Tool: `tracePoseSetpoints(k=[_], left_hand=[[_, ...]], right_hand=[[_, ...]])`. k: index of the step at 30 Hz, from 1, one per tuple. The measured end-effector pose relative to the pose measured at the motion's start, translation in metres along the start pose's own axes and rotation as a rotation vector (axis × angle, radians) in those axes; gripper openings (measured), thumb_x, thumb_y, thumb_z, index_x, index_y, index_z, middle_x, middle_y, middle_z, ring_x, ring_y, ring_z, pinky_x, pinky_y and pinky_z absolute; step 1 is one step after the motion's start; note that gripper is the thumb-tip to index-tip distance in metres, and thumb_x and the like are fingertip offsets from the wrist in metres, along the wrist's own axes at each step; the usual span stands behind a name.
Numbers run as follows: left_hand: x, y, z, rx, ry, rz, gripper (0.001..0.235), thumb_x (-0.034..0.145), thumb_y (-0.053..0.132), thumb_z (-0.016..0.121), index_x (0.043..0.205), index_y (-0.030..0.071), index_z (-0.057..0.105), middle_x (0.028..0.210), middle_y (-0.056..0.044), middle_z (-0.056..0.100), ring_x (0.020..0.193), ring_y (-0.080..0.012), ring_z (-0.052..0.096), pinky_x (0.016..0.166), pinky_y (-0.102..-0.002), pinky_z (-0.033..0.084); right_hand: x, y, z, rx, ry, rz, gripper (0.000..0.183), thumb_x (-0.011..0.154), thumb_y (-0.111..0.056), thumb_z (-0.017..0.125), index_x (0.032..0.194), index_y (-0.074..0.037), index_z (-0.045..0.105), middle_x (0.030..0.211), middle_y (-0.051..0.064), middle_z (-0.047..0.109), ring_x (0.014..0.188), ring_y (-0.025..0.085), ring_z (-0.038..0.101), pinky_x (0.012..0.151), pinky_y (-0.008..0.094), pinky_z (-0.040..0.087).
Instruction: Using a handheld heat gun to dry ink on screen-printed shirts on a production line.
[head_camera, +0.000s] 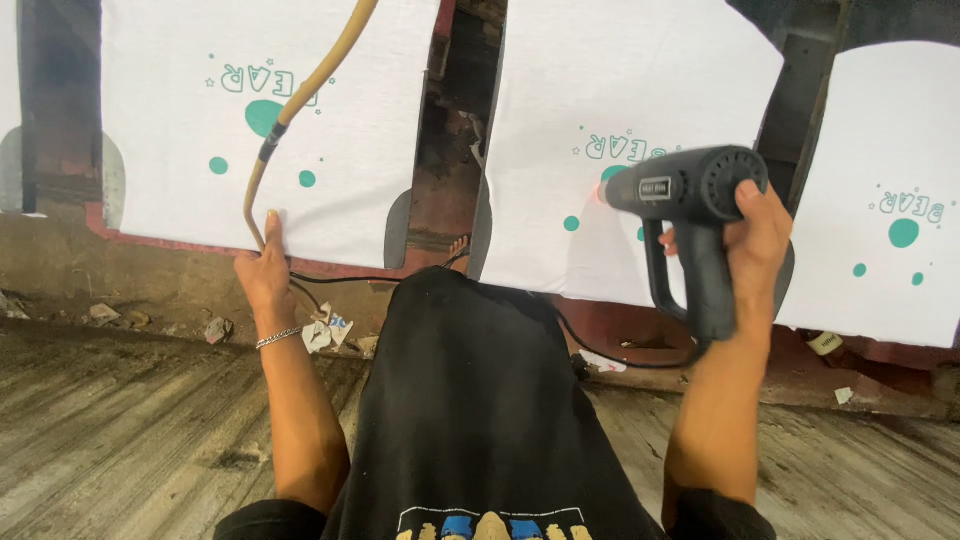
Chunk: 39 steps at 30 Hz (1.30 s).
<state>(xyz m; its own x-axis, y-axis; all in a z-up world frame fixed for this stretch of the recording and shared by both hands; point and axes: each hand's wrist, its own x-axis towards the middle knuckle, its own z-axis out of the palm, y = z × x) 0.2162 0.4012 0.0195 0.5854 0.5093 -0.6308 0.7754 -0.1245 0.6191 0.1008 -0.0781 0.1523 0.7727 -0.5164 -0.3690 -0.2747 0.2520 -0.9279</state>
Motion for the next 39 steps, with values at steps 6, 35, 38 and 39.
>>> tracePoseSetpoints(k=[6,35,38,39], left_hand=[[0.003,-0.002,-0.003,0.109,0.03,-0.018,0.067,0.088,0.069,0.066,0.11,0.007,0.053,0.101,-0.005,0.057,0.096,-0.0178,0.059,0.084,-0.036,0.055],[0.001,0.0,-0.002,0.085,0.012,-0.038,0.056,0.092,0.062,0.068,0.111,0.009,0.057,0.094,-0.002,0.054,0.089,-0.0147,0.054,0.081,-0.033,0.055],[-0.009,0.008,-0.001,0.055,0.015,-0.036,0.059,0.09,0.06,0.068,0.113,0.007,0.059,0.108,-0.006,0.064,0.106,-0.021,0.063,0.102,-0.038,0.057],[-0.008,0.008,-0.001,0.055,0.018,-0.037,0.059,0.09,0.06,0.068,0.113,0.007,0.059,0.108,-0.006,0.064,0.106,-0.021,0.063,0.102,-0.038,0.057]], right_hand=[[-0.004,-0.019,0.016,-0.11,0.1,-0.06,0.038,0.099,-0.039,0.059,0.113,-0.005,0.053,0.081,0.017,0.058,0.052,0.033,0.064,0.044,0.038,0.057],[-0.001,-0.024,-0.007,-0.075,0.083,-0.027,0.036,0.102,-0.035,0.058,0.119,-0.004,0.054,0.085,0.018,0.055,0.053,0.034,0.062,0.04,0.04,0.055],[0.01,-0.007,-0.017,0.096,0.062,-0.013,0.038,0.098,-0.034,0.065,0.105,0.002,0.053,0.075,0.024,0.051,0.052,0.042,0.059,0.044,0.049,0.052],[0.009,-0.013,-0.009,0.096,0.06,-0.012,0.038,0.098,-0.034,0.065,0.105,0.002,0.053,0.075,0.024,0.051,0.052,0.042,0.059,0.044,0.049,0.052]])
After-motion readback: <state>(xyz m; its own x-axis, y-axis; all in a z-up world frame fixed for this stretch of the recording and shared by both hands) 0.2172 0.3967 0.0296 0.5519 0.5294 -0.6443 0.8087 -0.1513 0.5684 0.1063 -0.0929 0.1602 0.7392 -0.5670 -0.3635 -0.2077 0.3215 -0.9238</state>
